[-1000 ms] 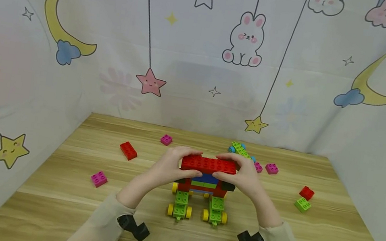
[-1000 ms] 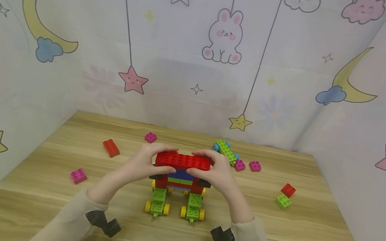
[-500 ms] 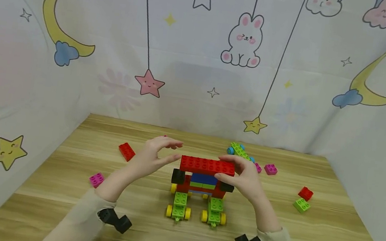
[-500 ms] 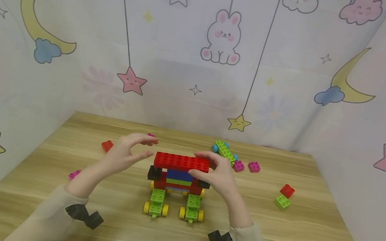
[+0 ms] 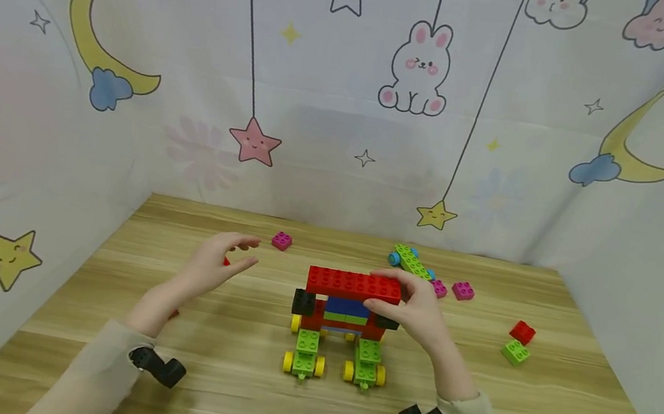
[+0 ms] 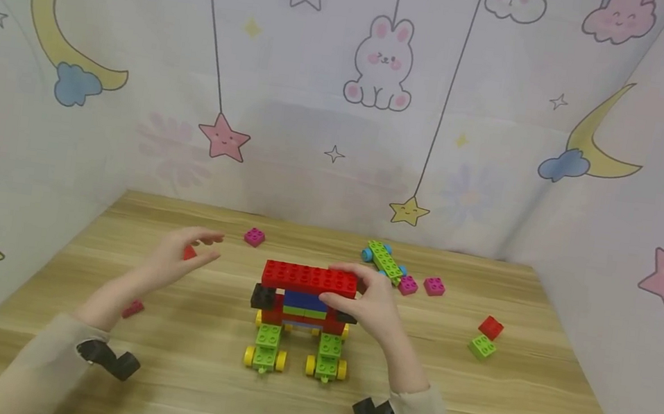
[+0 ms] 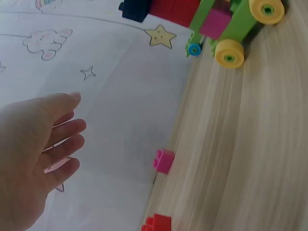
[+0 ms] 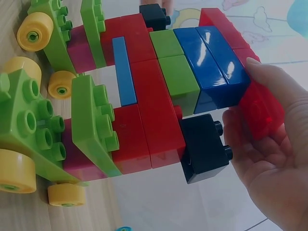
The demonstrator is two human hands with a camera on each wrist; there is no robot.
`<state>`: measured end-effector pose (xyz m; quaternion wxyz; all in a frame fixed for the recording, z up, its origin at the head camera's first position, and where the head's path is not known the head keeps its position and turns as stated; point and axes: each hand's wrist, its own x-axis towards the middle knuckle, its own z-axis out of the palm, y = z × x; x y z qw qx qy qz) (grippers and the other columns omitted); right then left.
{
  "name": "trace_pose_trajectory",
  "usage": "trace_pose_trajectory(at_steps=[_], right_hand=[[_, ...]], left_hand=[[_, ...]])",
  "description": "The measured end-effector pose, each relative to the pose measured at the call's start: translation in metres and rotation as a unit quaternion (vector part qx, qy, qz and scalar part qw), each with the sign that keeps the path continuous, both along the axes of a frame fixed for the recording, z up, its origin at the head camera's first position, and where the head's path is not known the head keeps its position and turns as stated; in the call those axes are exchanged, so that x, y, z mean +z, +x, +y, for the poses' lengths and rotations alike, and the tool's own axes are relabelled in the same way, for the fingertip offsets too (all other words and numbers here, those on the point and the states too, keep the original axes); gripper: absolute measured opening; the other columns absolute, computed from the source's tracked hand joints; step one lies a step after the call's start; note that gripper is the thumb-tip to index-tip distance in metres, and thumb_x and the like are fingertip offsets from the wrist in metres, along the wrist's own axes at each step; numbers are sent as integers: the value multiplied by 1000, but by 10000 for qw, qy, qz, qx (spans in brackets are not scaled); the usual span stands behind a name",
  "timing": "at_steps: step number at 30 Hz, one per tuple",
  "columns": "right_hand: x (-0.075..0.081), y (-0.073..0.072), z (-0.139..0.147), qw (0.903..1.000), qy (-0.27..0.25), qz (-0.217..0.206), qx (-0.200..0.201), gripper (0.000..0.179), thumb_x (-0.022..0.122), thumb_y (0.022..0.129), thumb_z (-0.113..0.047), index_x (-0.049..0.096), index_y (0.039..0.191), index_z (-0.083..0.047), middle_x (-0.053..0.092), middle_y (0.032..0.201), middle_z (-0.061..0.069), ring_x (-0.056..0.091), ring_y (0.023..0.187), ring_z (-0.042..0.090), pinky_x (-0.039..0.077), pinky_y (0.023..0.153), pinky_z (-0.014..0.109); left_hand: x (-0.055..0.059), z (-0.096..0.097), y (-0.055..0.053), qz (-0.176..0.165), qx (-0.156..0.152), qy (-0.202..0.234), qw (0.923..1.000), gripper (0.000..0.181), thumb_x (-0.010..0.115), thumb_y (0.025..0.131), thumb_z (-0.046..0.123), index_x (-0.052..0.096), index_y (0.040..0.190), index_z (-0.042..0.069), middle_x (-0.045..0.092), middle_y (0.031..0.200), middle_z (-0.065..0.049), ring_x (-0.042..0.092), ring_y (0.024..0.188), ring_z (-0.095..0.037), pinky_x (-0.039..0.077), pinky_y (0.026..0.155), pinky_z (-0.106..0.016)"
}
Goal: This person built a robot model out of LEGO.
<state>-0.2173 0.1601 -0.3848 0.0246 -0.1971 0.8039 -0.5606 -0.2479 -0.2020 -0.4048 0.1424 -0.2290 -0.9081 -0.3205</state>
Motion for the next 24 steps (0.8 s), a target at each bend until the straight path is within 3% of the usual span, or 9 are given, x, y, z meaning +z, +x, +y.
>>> trace_pose_trajectory(at_steps=[7,10,13,17,24], right_hand=[[1,0,0,9999,114,71,-87,47,78,83,-13,63,127,-3,65,121,18,66,95,15,55,75,27],[1,1,0,9995,219,151,-148,46,78,83,-14,64,126,-5,65,121,15,65,97,16,54,75,27],[1,0,0,9996,209,123,-136,47,78,83,-14,63,127,-4,68,108,15,65,92,16,54,72,27],[0,-1,1,9997,194,99,-101,48,78,83,-15,63,127,-4,70,96,11,66,87,14,55,71,27],[-1,-2,2,9998,162,69,-64,48,78,84,-15,62,127,-2,71,96,11,66,87,13,56,72,27]], left_hand=[[-7,-37,-11,-854,208,-239,9958,47,66,93,13,53,134,-6,58,130,-26,52,122,-43,44,101,-58],[-8,-49,-15,-1097,198,-395,9930,50,65,93,12,49,137,-6,54,135,-27,47,128,-46,39,104,-60],[-11,-60,-19,-1328,42,-583,9894,55,65,92,7,44,140,-7,48,141,-29,42,131,-48,37,106,-61],[-18,-70,-25,-1395,-189,-810,9867,59,68,87,-1,43,140,-10,45,142,-32,40,131,-52,35,106,-63],[-28,-75,-37,-1151,-424,-965,9877,63,75,79,-5,47,135,-11,49,137,-34,47,125,-51,42,101,-61]])
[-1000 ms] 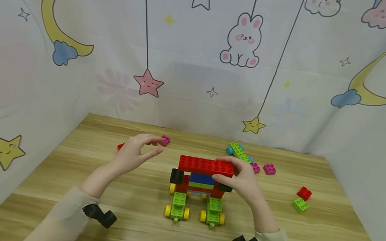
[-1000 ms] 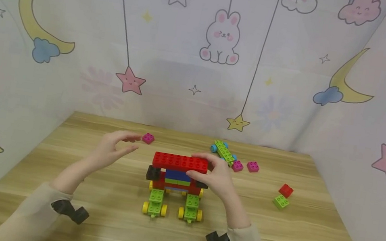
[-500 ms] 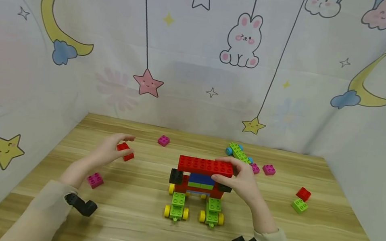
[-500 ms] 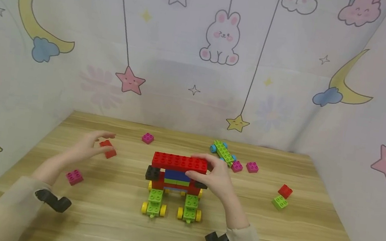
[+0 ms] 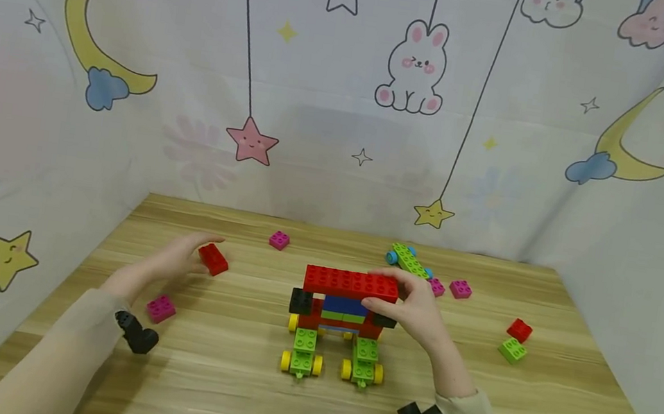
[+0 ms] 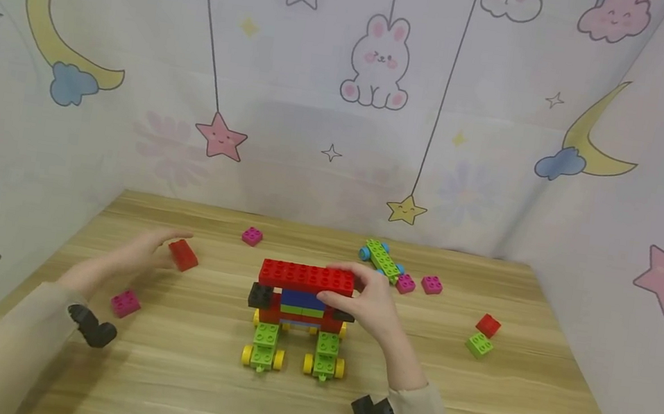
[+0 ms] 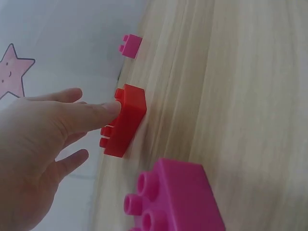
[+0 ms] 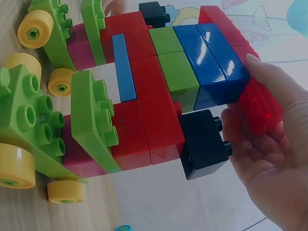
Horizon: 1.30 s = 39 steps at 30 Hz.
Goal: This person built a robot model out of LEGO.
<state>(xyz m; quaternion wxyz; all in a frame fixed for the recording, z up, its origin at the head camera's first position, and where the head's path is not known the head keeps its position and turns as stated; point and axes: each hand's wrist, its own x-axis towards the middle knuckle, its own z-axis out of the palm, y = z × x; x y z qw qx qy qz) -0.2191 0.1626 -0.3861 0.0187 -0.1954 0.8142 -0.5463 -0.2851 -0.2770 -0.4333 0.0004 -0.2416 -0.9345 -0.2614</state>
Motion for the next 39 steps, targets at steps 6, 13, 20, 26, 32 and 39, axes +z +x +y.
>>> trace_pose_trajectory(at_steps=[6,13,20,26,32,39], right_hand=[[0,0,0,10000,-23,3,27,49,78,84,-15,62,127,-1,71,99,12,66,88,13,56,73,27],[0,0,0,10000,-6,59,40,47,77,84,-14,63,127,-2,71,94,11,66,88,13,56,73,27],[0,0,0,10000,-63,2,60,47,77,84,-14,62,127,-1,71,103,15,66,89,13,56,74,28],[1,1,0,10000,-28,-4,56,46,77,84,-14,63,126,-4,71,100,14,66,88,13,56,73,27],[0,0,-1,10000,7,-36,28,47,77,84,-15,62,127,-3,71,100,14,66,87,15,56,71,27],[0,0,0,10000,4,24,18,48,77,84,-15,62,127,-1,72,100,15,67,87,13,56,71,27]], left_hand=[[-6,-1,-9,-226,-39,83,9997,67,75,76,-10,45,137,-11,47,137,-35,53,117,-48,52,89,-53],[-10,-3,-16,-386,-59,-121,9992,67,75,77,-9,44,136,-14,50,133,-37,53,118,-49,52,89,-53],[-12,-4,-19,-428,-161,-318,9984,62,70,79,-13,44,135,-16,49,133,-37,51,119,-50,50,93,-54],[-13,-2,-20,-435,-241,-426,9979,57,68,79,-15,48,133,-13,52,130,-35,51,118,-50,46,98,-57],[-17,-3,-24,-420,-300,-496,9974,55,68,79,-16,51,131,-12,51,131,-35,49,120,-52,44,99,-59],[-17,-3,-26,-478,-286,-561,9969,51,68,81,-14,53,129,-10,52,131,-34,51,118,-50,46,98,-57]])
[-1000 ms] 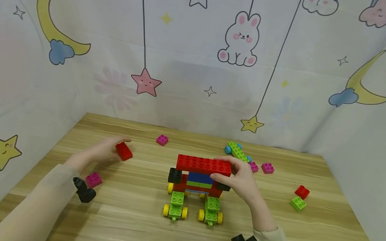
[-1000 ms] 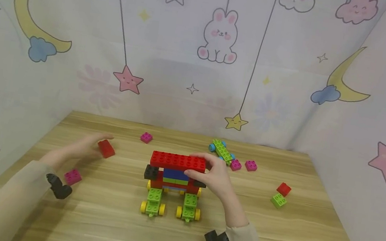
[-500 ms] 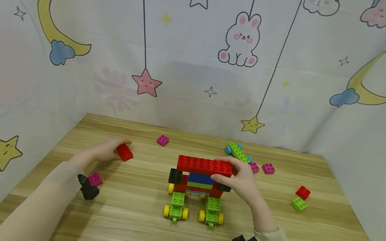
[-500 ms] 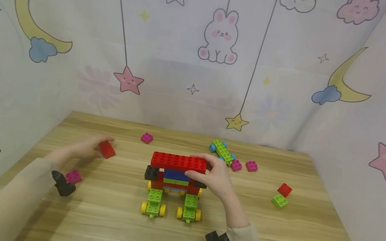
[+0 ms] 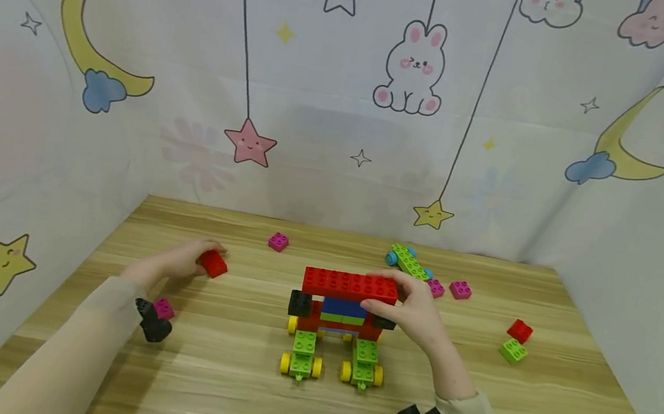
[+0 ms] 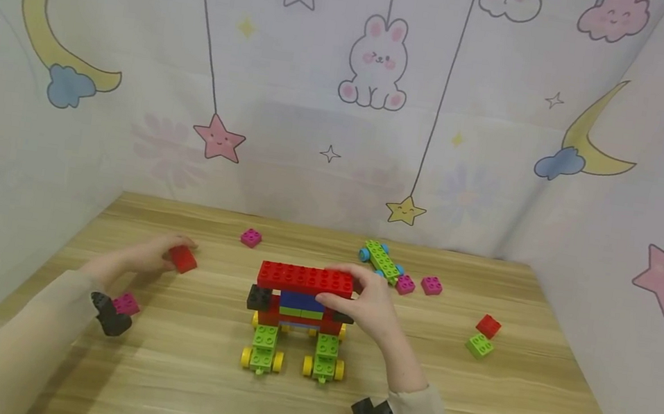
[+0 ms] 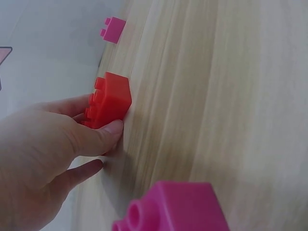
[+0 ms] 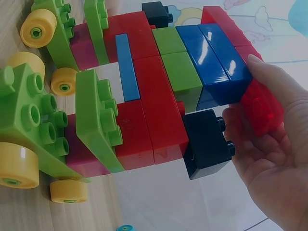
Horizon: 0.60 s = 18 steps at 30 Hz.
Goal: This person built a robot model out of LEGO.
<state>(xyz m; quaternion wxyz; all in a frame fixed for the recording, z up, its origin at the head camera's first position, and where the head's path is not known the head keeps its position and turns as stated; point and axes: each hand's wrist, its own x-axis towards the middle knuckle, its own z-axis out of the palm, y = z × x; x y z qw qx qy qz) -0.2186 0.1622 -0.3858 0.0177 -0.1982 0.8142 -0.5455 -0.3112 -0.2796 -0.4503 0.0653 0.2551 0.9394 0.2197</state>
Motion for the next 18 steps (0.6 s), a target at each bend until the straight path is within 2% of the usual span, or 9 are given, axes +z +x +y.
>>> trace_pose_trajectory(at_steps=[9,14,18], right_hand=[[0,0,-1,10000,-82,-40,30,48,77,84,-14,62,127,-1,70,108,18,67,88,13,57,73,27],[0,0,-1,10000,-87,-21,42,46,77,84,-14,62,126,-2,70,108,17,67,88,12,57,73,27],[1,0,-1,10000,-52,-1,17,45,77,84,-14,63,126,-4,71,108,17,67,87,13,57,72,27]], left_hand=[[-1,-1,1,152,-33,55,9999,42,63,80,-19,58,121,-10,56,124,-33,54,114,-50,47,96,-57],[0,-2,1,217,-3,128,9997,36,64,81,-16,58,117,-13,59,118,-33,56,109,-48,47,94,-57],[2,-3,1,144,101,96,9998,34,63,84,-13,57,118,-14,59,117,-33,56,109,-47,46,95,-57]])
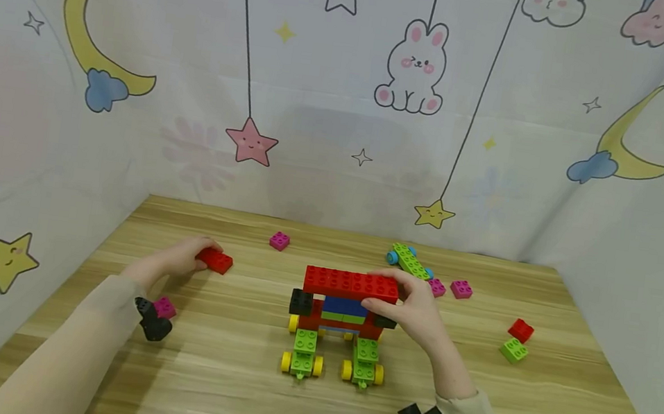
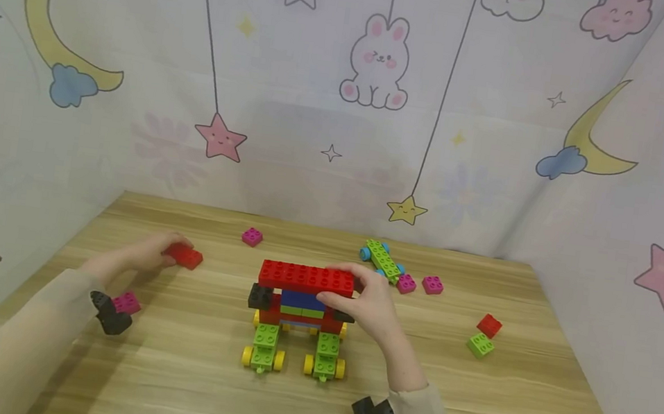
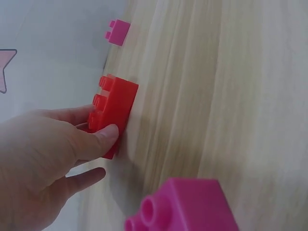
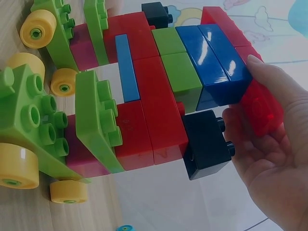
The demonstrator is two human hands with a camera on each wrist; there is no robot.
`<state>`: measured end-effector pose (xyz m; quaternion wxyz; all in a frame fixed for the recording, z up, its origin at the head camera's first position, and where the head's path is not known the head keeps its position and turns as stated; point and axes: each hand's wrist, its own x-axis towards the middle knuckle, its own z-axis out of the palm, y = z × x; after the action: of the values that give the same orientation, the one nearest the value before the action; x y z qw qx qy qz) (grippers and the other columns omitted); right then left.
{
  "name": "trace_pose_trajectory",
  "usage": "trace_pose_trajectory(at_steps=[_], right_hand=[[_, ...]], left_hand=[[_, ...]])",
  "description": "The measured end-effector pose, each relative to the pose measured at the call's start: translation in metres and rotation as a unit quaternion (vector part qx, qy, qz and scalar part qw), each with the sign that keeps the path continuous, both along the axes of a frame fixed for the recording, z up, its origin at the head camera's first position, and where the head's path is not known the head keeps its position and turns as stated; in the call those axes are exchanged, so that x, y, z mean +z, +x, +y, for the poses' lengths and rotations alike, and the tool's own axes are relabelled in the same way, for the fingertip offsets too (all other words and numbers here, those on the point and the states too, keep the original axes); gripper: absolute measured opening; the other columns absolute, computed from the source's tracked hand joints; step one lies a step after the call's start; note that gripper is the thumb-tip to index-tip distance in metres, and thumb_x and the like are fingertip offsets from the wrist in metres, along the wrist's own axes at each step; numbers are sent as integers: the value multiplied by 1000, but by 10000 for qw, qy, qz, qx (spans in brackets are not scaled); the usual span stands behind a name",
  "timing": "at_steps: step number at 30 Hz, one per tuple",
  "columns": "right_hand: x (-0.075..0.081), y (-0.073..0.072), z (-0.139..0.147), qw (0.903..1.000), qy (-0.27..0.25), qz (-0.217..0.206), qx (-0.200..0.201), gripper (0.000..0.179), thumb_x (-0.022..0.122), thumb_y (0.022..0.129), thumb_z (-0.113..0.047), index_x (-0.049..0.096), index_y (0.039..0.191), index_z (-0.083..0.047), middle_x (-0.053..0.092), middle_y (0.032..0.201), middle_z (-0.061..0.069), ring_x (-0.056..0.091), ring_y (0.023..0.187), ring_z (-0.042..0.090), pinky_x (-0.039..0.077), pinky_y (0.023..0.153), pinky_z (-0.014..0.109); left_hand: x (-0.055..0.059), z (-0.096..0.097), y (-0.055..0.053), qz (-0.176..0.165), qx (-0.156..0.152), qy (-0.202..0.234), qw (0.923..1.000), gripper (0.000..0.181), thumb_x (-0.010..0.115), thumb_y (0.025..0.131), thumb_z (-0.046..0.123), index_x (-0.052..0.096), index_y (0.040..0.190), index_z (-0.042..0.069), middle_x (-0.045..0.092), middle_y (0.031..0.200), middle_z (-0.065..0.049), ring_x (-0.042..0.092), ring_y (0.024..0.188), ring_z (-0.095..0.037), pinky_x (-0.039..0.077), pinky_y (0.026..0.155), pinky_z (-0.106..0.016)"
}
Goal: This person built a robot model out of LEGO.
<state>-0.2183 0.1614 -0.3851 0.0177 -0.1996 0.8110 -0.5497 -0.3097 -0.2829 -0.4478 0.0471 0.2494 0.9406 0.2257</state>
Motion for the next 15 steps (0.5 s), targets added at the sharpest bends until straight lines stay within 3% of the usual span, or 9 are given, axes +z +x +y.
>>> trace_pose_trajectory(at_steps=[8,15], right_hand=[[0,0,-1,10000,41,10,-39,45,77,84,-14,63,125,-4,71,107,17,67,87,14,57,72,27],[-1,0,0,10000,39,34,-25,44,77,84,-14,63,125,-4,70,107,17,67,87,13,57,72,27]], left_hand=[[9,1,4,-78,200,-253,9994,34,64,88,-5,55,119,-13,59,117,-32,56,109,-46,46,96,-57],[25,10,11,-1,499,-145,9986,37,66,90,7,56,120,-12,58,114,-29,57,105,-42,47,94,-57]])
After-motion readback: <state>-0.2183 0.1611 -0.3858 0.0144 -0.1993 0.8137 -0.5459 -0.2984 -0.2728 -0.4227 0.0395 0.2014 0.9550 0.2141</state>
